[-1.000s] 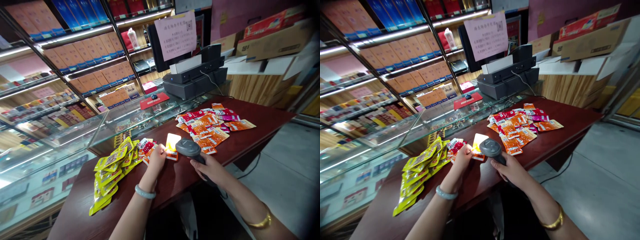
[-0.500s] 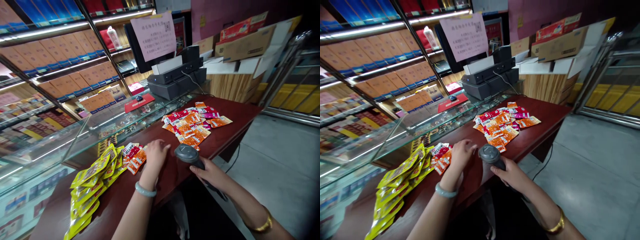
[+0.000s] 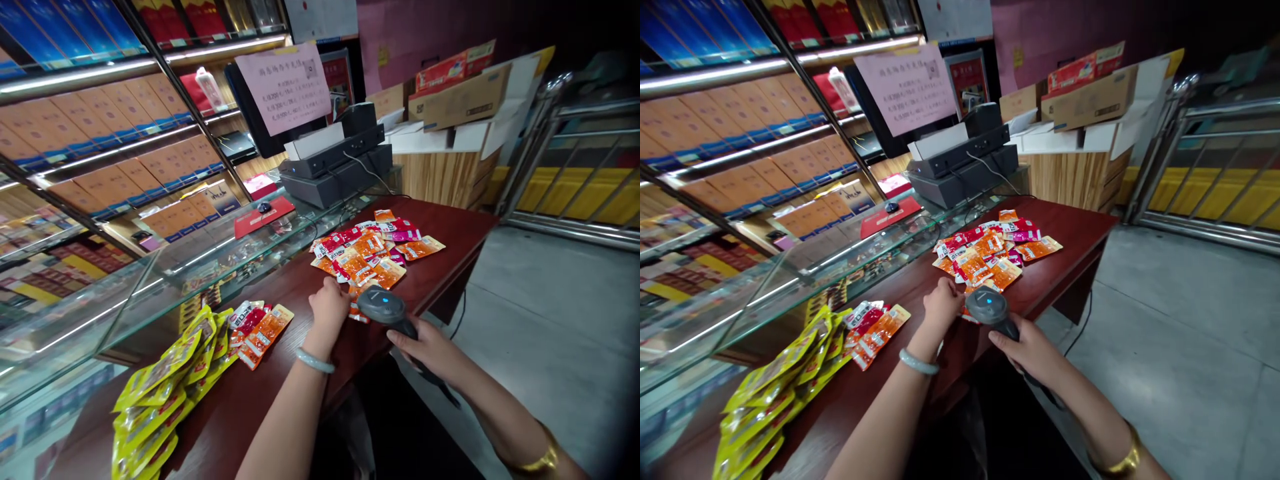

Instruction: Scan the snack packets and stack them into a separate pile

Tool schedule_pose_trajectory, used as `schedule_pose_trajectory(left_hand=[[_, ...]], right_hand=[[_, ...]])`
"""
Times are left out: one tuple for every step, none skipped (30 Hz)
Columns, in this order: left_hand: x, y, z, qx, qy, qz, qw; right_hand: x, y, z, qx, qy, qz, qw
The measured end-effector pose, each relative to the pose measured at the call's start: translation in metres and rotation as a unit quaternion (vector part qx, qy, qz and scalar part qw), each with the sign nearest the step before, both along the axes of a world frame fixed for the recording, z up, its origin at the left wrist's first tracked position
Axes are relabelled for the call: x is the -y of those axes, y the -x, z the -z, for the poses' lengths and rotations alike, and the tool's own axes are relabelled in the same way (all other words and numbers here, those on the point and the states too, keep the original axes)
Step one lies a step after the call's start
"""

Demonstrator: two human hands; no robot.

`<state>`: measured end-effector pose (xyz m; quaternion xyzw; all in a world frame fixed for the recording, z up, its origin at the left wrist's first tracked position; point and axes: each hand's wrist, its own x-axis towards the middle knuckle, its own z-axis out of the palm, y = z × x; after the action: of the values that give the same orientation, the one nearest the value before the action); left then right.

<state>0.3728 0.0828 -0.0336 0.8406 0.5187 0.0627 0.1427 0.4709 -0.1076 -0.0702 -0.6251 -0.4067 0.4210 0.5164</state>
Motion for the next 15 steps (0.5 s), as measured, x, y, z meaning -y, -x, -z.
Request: schedule_pose_trajectory(left_hand=[[-0.001, 0.007, -0.001, 0.019, 0.008, -0.003, 1.0], [-0.001, 0.013, -0.002, 0.033, 0.012, -0.006, 0.999], [0.0, 0.019, -0.003, 0.039, 0.006, -0.01, 0.999], [0.003, 0.024, -0.003, 0.037, -0.009, -0.013, 0.999], [0.007, 0.028, -0.002, 0.025, -0.03, -0.013, 0.999], [0.012, 0.03, 0.0, 0.007, -0.051, -0.008, 0.999], [0.018, 0.03, 0.002, -0.013, -0.07, 0.001, 0.997], [0.025, 0.029, 0.004, -0.031, -0.084, 0.015, 0.996], [0.031, 0.027, 0.006, -0.044, -0.094, 0.033, 0.994], [0.037, 0.025, 0.008, -0.052, -0.1, 0.049, 0.992], [0.041, 0.023, 0.01, -0.057, -0.103, 0.062, 0.991], [0.044, 0.022, 0.011, -0.059, -0.105, 0.071, 0.99], [0.044, 0.022, 0.012, -0.06, -0.105, 0.076, 0.99], [0.043, 0.023, 0.011, -0.062, -0.101, 0.078, 0.99], [0.04, 0.026, 0.01, -0.066, -0.096, 0.077, 0.99]], right_hand=[[-0.002, 0.001, -0.001, -0.007, 0.0, -0.005, 1.0], [-0.004, 0.003, -0.002, -0.012, -0.003, -0.013, 1.0], [-0.006, 0.005, -0.002, -0.017, -0.009, -0.021, 1.0], [-0.008, 0.007, -0.002, -0.022, -0.015, -0.027, 0.999], [-0.01, 0.009, -0.003, -0.026, -0.021, -0.031, 0.999], [-0.012, 0.011, -0.002, -0.029, -0.026, -0.031, 0.999], [-0.013, 0.012, -0.002, -0.032, -0.029, -0.028, 0.999], [-0.015, 0.012, -0.001, -0.036, -0.03, -0.022, 0.999], [-0.016, 0.013, 0.0, -0.041, -0.031, -0.016, 0.999], [-0.016, 0.012, 0.001, -0.046, -0.033, -0.012, 0.998], [-0.016, 0.012, 0.001, -0.05, -0.034, -0.007, 0.998], [-0.015, 0.011, 0.002, -0.053, -0.034, -0.004, 0.998], [-0.014, 0.01, 0.001, -0.054, -0.032, -0.001, 0.998], [-0.013, 0.009, 0.001, -0.052, -0.03, 0.001, 0.998], [-0.012, 0.009, 0.0, -0.05, -0.028, 0.003, 0.998]])
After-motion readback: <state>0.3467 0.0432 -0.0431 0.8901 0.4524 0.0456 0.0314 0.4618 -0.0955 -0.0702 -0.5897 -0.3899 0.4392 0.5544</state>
